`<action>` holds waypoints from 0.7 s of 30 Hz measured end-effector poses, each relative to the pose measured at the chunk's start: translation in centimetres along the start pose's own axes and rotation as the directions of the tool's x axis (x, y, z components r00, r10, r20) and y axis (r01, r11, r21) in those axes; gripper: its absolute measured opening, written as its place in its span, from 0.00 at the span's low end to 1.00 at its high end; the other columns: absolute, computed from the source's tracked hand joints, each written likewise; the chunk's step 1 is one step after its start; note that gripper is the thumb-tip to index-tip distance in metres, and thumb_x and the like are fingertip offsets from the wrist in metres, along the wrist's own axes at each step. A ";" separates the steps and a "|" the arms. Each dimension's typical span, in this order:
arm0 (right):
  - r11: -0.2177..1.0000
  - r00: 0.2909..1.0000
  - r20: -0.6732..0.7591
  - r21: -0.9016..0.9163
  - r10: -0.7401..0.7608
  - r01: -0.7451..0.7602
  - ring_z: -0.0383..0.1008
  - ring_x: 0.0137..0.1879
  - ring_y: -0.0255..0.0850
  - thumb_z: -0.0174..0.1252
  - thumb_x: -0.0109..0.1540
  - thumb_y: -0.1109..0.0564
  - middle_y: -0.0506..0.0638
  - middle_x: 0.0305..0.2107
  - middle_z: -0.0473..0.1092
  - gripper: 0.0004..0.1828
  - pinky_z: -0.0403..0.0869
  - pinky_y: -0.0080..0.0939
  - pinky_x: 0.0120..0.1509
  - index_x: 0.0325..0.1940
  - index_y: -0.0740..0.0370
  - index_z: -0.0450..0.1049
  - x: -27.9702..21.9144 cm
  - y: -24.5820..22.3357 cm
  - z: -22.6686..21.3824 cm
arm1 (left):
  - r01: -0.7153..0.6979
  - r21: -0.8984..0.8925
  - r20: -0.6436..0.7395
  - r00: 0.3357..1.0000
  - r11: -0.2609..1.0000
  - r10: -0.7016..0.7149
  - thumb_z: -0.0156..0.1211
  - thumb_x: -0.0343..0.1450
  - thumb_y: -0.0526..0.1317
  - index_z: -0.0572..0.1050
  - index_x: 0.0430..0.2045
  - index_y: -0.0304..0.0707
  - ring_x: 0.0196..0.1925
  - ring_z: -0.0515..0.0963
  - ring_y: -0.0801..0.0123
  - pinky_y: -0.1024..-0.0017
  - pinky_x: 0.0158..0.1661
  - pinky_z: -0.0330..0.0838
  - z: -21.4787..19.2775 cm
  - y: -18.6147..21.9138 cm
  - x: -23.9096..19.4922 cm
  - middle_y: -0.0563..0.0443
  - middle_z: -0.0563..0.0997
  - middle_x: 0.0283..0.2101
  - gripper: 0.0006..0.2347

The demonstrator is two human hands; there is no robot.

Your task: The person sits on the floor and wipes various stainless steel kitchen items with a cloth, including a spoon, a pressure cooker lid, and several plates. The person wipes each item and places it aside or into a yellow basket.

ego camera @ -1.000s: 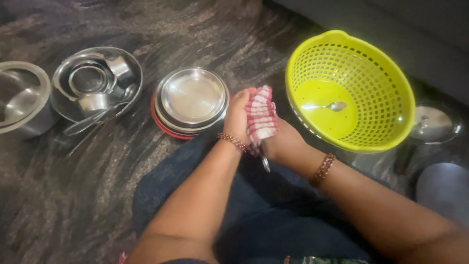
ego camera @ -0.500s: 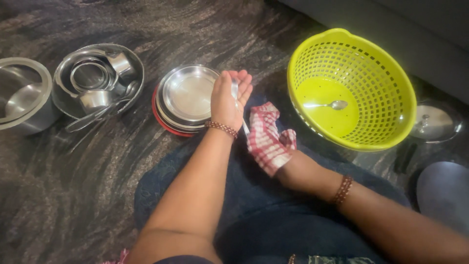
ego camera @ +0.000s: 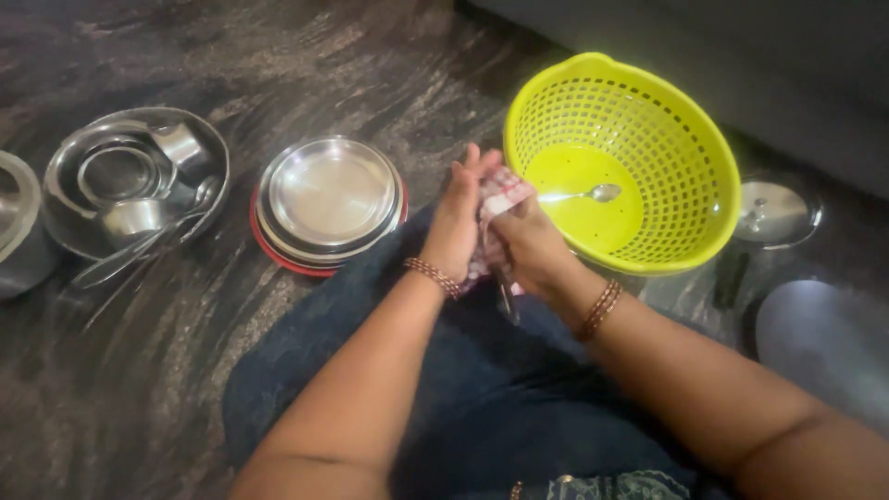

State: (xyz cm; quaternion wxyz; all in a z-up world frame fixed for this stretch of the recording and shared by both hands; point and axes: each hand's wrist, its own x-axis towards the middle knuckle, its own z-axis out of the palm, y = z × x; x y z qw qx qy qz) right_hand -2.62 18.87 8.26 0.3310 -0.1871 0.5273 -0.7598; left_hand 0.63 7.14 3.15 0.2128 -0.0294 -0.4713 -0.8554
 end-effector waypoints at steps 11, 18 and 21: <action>0.832 0.980 -0.158 -0.554 -0.124 0.016 0.74 0.35 0.30 0.50 0.70 0.50 0.47 0.31 0.76 0.14 0.75 0.34 0.35 0.49 0.62 0.73 4.5 1.1 -0.8 | -0.116 0.730 -0.102 0.956 0.674 0.275 0.34 0.81 0.59 0.60 0.73 0.43 0.83 0.46 0.47 0.53 0.76 0.41 -0.5 -1.2 1.4 0.33 0.47 0.79 0.28; 0.812 0.954 -0.248 -0.513 0.170 -0.278 0.75 0.31 0.39 0.51 0.68 0.48 0.53 0.30 0.75 0.18 0.74 0.41 0.35 0.42 0.67 0.77 6.3 1.6 0.0 | 0.320 -0.043 -0.092 0.942 0.947 -0.322 0.38 0.77 0.59 0.67 0.66 0.37 0.61 0.74 0.62 0.63 0.60 0.69 -5.4 -2.5 3.8 0.39 0.72 0.65 0.29; 0.918 0.933 -0.115 -0.176 0.340 -0.356 0.79 0.32 0.39 0.56 0.63 0.53 0.51 0.30 0.78 0.13 0.79 0.41 0.37 0.43 0.65 0.77 7.7 1.0 1.8 | 0.005 0.045 -0.132 0.991 0.999 0.001 0.40 0.78 0.60 0.68 0.64 0.29 0.62 0.76 0.64 0.67 0.61 0.70 -9.0 -3.1 6.9 0.46 0.74 0.64 0.31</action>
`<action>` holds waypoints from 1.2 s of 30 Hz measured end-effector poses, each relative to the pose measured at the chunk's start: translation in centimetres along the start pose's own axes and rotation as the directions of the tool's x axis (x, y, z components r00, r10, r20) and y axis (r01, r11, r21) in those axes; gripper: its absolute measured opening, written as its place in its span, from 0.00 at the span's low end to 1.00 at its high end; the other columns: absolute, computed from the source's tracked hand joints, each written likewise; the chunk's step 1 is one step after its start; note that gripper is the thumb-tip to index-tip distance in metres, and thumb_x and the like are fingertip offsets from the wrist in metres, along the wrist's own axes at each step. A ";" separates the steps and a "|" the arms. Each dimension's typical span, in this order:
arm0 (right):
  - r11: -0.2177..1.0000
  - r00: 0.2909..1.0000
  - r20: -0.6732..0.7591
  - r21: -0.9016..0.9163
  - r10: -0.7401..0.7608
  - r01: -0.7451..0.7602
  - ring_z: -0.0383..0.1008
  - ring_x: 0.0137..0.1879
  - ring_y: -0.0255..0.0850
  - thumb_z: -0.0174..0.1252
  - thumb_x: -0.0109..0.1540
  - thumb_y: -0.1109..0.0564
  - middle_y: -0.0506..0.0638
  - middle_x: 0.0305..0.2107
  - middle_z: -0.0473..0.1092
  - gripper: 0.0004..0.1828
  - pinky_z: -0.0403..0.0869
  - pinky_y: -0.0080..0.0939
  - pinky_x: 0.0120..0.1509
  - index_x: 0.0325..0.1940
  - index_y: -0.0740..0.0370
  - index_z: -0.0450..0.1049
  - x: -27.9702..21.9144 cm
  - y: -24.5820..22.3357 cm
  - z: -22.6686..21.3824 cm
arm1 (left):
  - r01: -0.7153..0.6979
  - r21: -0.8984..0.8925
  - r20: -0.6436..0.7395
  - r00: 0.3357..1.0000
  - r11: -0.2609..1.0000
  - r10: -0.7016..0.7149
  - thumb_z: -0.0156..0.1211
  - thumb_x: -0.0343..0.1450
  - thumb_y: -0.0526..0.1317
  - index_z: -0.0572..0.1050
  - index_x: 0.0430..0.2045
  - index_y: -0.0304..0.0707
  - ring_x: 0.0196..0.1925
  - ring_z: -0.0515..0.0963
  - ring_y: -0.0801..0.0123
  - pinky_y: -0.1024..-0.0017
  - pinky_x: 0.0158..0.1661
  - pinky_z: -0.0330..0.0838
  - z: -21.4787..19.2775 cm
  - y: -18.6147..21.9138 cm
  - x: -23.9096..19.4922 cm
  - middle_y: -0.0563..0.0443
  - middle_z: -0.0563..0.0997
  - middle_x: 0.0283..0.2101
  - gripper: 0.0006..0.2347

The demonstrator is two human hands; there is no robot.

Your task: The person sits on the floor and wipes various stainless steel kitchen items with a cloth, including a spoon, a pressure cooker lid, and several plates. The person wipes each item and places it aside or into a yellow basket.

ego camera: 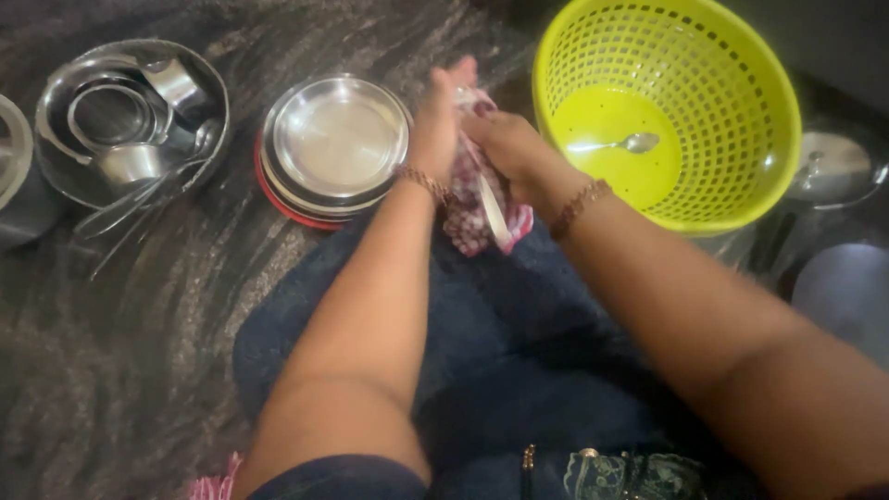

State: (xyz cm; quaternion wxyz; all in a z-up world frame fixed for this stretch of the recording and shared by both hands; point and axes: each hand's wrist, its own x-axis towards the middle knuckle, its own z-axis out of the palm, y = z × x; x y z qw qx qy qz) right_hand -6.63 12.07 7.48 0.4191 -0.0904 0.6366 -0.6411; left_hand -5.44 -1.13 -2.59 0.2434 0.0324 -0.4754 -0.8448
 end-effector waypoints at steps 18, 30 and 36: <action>0.996 0.999 0.001 0.073 0.053 -0.053 0.76 0.26 0.47 0.51 0.66 0.53 0.58 0.26 0.73 0.11 0.77 0.48 0.29 0.46 0.63 0.69 -7.2 0.9 2.5 | -0.027 -0.026 -0.568 0.823 0.999 0.007 0.43 0.77 0.59 0.73 0.34 0.33 0.26 0.83 0.65 0.71 0.30 0.78 -1.6 4.2 0.9 0.42 0.81 0.29 0.23; 0.997 0.999 0.003 0.057 0.042 -0.042 0.76 0.30 0.50 0.51 0.67 0.54 0.58 0.26 0.73 0.11 0.77 0.49 0.32 0.43 0.67 0.70 -6.9 4.4 0.7 | 0.005 0.117 -0.494 0.868 0.993 0.054 0.50 0.78 0.40 0.71 0.30 0.37 0.22 0.68 0.59 0.59 0.23 0.63 -9.1 5.3 2.6 0.46 0.67 0.24 0.08; 0.996 0.990 0.134 0.064 0.053 -0.063 0.81 0.38 0.49 0.49 0.67 0.54 0.58 0.34 0.77 0.12 0.79 0.46 0.39 0.47 0.65 0.72 -9.7 2.8 -1.8 | 0.519 0.845 -0.487 0.652 0.126 0.581 0.51 0.75 0.44 0.80 0.34 0.31 0.43 0.79 0.38 0.46 0.44 0.71 -18.7 18.2 -5.3 0.31 0.82 0.40 0.14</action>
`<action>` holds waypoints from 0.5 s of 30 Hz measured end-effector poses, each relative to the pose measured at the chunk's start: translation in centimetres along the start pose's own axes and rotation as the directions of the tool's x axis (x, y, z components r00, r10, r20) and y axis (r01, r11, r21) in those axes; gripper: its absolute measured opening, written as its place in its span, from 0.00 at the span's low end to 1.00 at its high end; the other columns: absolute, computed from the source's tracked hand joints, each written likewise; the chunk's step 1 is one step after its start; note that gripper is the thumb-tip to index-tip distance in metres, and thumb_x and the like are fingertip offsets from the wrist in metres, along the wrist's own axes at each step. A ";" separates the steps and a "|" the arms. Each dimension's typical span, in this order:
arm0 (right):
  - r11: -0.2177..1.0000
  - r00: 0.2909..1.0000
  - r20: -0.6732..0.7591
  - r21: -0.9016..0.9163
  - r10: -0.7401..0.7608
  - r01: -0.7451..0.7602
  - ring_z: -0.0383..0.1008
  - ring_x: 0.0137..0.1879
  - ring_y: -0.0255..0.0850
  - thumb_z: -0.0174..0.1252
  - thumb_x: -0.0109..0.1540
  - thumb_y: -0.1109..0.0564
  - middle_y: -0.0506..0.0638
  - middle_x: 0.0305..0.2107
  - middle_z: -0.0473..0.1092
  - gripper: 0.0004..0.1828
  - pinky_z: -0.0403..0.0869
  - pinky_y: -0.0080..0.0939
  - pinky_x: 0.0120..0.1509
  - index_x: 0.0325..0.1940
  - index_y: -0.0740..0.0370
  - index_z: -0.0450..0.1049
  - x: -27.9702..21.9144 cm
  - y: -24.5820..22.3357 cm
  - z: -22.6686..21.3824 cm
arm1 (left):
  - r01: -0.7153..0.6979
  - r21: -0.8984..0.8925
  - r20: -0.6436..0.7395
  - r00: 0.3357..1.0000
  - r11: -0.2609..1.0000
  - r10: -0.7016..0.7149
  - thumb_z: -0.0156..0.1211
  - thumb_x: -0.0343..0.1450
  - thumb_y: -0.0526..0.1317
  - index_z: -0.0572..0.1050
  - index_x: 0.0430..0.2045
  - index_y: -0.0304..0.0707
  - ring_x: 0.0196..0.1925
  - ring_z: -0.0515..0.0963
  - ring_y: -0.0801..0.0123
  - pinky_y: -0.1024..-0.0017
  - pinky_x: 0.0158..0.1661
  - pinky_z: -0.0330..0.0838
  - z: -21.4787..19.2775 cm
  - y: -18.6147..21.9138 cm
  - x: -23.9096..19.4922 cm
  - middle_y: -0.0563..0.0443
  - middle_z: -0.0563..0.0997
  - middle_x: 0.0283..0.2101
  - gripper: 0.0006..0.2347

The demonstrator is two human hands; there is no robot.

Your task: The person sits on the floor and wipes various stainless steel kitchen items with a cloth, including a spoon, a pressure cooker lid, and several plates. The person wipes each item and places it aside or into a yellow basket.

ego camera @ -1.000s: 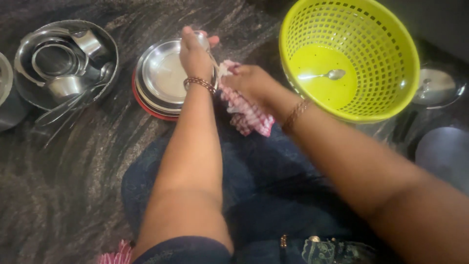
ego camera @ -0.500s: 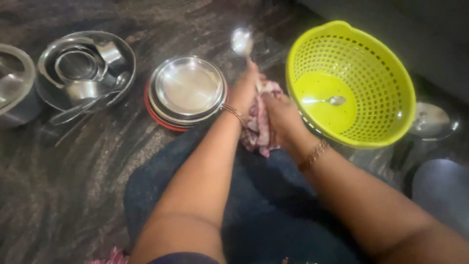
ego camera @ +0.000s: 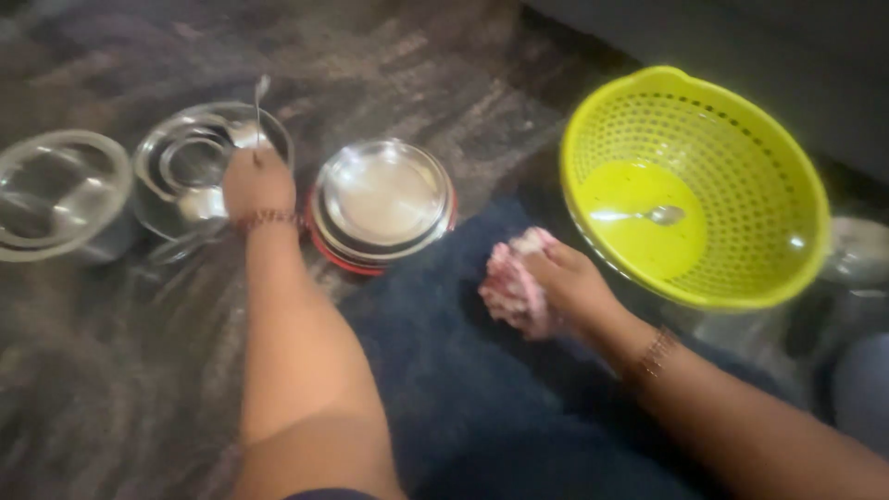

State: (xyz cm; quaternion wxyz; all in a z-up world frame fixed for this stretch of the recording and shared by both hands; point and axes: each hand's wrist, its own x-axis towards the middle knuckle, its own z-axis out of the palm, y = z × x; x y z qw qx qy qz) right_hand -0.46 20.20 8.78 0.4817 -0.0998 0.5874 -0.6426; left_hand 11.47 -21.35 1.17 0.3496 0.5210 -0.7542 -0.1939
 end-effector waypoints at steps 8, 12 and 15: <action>0.996 0.991 -0.107 -0.020 0.082 -0.084 0.81 0.42 0.45 0.50 0.65 0.56 0.58 0.40 0.79 0.17 0.78 0.43 0.48 0.54 0.68 0.73 0.9 3.6 -3.7 | -0.011 0.467 0.229 0.967 0.884 -0.109 0.55 0.74 0.45 0.82 0.41 0.43 0.47 0.81 0.43 0.48 0.45 0.75 -2.8 -4.3 0.5 0.37 0.82 0.46 0.12; 0.992 0.987 -0.111 -0.048 0.112 -0.118 0.81 0.42 0.44 0.52 0.66 0.57 0.58 0.40 0.79 0.16 0.78 0.42 0.49 0.53 0.70 0.74 2.2 4.6 -4.9 | -0.002 0.567 0.213 0.966 0.824 -0.144 0.57 0.75 0.47 0.83 0.44 0.48 0.52 0.81 0.48 0.48 0.50 0.72 -1.5 -4.3 0.7 0.42 0.82 0.51 0.11; 0.985 0.982 -0.096 -0.025 0.165 -0.168 0.81 0.41 0.44 0.52 0.66 0.57 0.58 0.40 0.79 0.15 0.78 0.43 0.49 0.52 0.70 0.73 2.7 4.9 -5.4 | -0.006 0.606 0.141 0.985 0.796 -0.100 0.65 0.67 0.52 0.80 0.48 0.49 0.58 0.76 0.49 0.47 0.56 0.64 -1.1 -4.2 0.4 0.43 0.78 0.56 0.18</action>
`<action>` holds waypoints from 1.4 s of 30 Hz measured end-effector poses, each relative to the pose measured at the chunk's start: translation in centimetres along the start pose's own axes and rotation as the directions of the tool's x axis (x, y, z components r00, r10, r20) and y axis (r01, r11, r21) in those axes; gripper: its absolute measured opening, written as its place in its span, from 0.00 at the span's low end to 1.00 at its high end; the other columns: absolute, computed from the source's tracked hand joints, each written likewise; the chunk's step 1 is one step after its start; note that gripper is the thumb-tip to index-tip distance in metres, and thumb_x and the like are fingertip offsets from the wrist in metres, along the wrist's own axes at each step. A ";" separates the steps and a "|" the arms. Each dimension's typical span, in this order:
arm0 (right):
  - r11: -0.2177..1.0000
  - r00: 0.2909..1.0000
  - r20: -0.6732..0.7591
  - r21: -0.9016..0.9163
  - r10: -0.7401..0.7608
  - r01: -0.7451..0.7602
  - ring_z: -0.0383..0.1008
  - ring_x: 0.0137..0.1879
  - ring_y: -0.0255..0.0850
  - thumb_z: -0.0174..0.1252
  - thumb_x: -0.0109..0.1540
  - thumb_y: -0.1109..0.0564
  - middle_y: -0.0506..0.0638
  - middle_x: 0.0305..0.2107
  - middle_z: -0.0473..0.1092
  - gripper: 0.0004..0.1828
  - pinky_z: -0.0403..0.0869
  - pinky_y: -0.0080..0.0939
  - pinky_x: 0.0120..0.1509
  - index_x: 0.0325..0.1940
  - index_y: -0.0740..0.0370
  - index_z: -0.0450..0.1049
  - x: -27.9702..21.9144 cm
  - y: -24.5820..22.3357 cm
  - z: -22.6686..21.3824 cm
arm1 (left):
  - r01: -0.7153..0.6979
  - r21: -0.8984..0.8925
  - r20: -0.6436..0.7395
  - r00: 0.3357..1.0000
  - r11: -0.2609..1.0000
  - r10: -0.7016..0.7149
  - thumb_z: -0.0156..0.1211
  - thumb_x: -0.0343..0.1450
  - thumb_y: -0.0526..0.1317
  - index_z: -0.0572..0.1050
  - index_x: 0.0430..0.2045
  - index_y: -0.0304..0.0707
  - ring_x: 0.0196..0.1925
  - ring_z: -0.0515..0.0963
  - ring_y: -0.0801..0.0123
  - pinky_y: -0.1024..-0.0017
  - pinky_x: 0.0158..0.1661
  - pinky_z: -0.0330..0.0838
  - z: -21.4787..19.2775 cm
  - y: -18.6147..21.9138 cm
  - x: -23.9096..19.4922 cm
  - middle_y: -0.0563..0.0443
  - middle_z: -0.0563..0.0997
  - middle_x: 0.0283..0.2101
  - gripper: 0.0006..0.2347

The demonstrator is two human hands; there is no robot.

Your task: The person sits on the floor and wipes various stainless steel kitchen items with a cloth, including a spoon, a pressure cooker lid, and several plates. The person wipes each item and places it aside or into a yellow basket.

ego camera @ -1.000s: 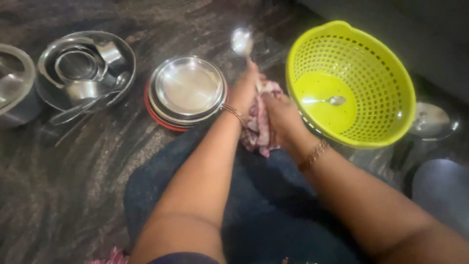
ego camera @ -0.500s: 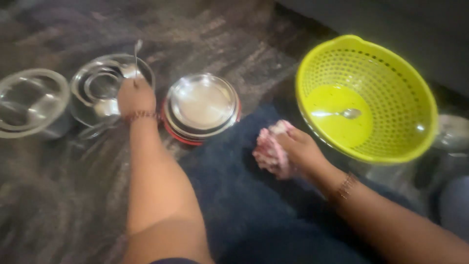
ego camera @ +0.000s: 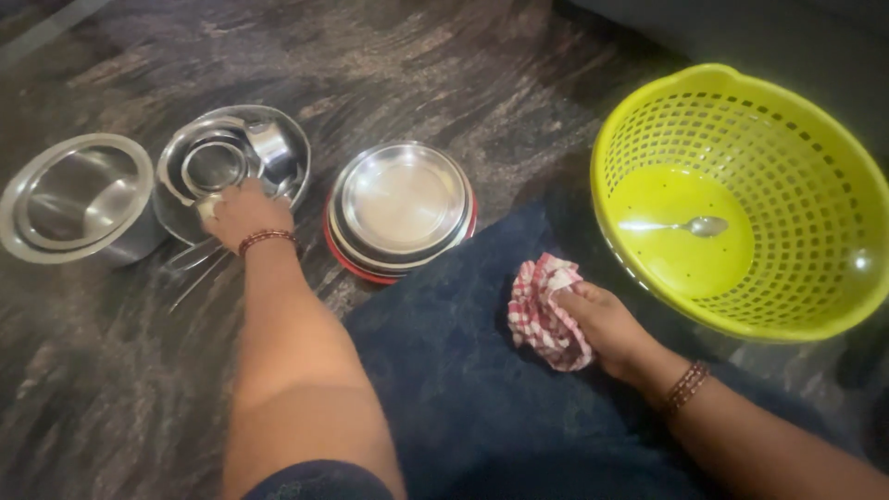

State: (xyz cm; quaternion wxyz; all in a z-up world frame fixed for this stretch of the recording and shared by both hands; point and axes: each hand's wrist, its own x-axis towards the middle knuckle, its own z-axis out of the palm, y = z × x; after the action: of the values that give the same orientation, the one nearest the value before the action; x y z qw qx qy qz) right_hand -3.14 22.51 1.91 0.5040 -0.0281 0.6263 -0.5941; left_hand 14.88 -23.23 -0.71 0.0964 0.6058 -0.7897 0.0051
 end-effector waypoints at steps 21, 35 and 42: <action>0.990 0.935 0.337 0.118 -0.115 0.080 0.81 0.48 0.44 0.50 0.69 0.51 0.57 0.44 0.79 0.18 0.79 0.43 0.55 0.55 0.68 0.73 1.9 0.8 -0.9 | -0.973 -0.190 -0.192 0.168 0.132 0.967 0.56 0.68 0.40 0.84 0.26 0.45 0.38 0.83 0.52 0.52 0.37 0.76 -9.5 36.3 -19.9 0.45 0.84 0.34 0.08; 0.999 0.942 0.333 0.023 -0.046 0.041 0.79 0.41 0.42 0.52 0.68 0.50 0.55 0.39 0.78 0.18 0.77 0.41 0.46 0.52 0.67 0.75 -0.8 2.1 -3.3 | -0.960 -0.100 0.569 0.161 0.262 0.806 0.57 0.72 0.36 0.82 0.47 0.45 0.54 0.82 0.59 0.63 0.50 0.76 5.7 47.2 -29.7 0.48 0.83 0.51 0.11; 0.998 0.939 0.338 0.017 -0.065 0.063 0.78 0.38 0.41 0.52 0.68 0.49 0.55 0.37 0.78 0.18 0.76 0.40 0.41 0.50 0.67 0.75 -0.6 0.7 -1.6 | -0.959 -0.080 0.588 0.174 0.271 0.790 0.62 0.70 0.37 0.80 0.47 0.44 0.57 0.79 0.57 0.60 0.55 0.71 4.8 46.0 -29.7 0.46 0.81 0.52 0.12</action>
State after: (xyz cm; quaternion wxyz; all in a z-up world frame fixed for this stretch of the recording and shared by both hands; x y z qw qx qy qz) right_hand -3.55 24.26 1.38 0.5846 -0.1484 0.5274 -0.5984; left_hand -22.56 16.82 -5.15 -0.2387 0.0103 -0.9708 0.0201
